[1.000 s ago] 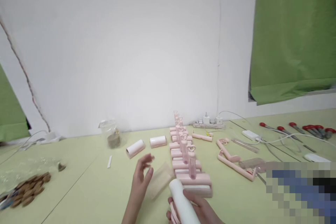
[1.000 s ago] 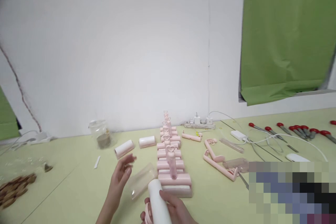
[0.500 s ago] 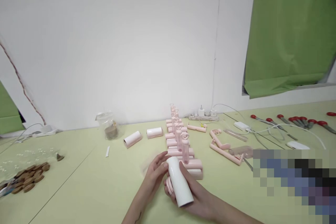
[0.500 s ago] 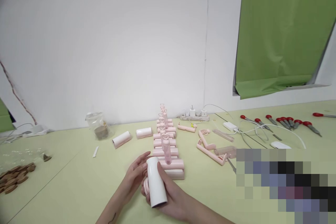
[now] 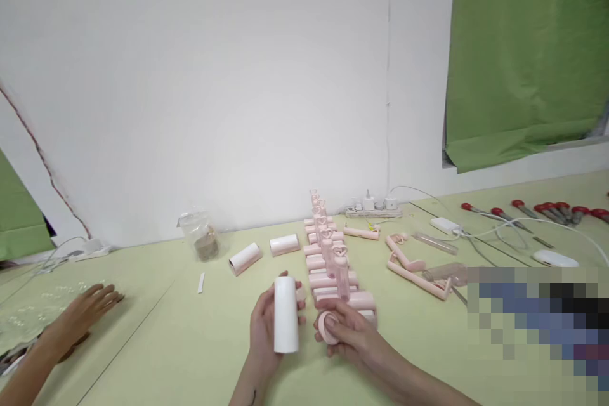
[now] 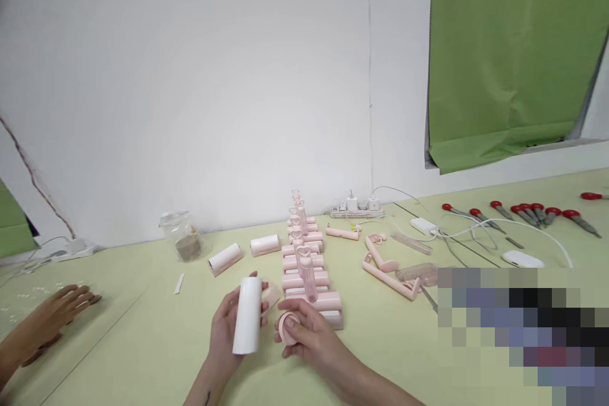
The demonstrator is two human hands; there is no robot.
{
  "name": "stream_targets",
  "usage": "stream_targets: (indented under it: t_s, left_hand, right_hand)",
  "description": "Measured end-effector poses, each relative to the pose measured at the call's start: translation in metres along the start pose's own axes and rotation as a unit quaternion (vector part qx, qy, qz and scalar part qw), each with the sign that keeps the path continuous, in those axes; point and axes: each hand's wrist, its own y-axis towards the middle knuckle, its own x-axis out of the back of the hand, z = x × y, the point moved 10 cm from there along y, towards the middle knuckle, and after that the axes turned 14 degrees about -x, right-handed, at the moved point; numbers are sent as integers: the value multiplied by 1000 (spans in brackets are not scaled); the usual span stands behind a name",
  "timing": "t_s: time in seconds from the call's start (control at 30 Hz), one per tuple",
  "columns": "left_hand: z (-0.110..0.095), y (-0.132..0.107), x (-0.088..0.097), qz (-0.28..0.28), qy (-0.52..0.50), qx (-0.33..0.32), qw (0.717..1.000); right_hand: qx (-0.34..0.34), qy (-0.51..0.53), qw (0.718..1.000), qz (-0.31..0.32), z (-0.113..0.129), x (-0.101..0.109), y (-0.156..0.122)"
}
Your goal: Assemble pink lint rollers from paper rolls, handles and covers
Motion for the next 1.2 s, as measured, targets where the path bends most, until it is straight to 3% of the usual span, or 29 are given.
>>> stream_targets:
  t_s: [0.13, 0.27, 0.33, 0.5, 0.7, 0.97, 1.1, 1.2]
  left_hand:
    - [35, -15, -25, 123, 59, 66, 988]
    - [59, -29, -39, 204, 118, 91, 968]
    - [62, -30, -39, 206, 131, 89, 966]
    - [54, -25, -30, 187, 156, 52, 968]
    - [49, -25, -29, 170, 160, 26, 972]
    - [45, -28, -29, 166, 176, 7, 970]
    - [42, -26, -31, 169, 172, -3, 970]
    - [23, -17, -31, 132, 115, -51, 983]
  right_hand:
    - [116, -158, 974, -110, 46, 18, -12]
    - [209, -279, 909, -230, 78, 25, -34]
    - [214, -344, 887, -222, 77, 16, -36]
    - [176, -443, 868, -140, 55, -8, -30]
    - [189, -510, 828, -139, 48, -12, -33]
    - [132, -534, 826, -122, 28, -9, -27]
    - [121, -502, 847, -129, 26, -2, -24]
    - [141, -420, 880, -172, 38, 10, -26]
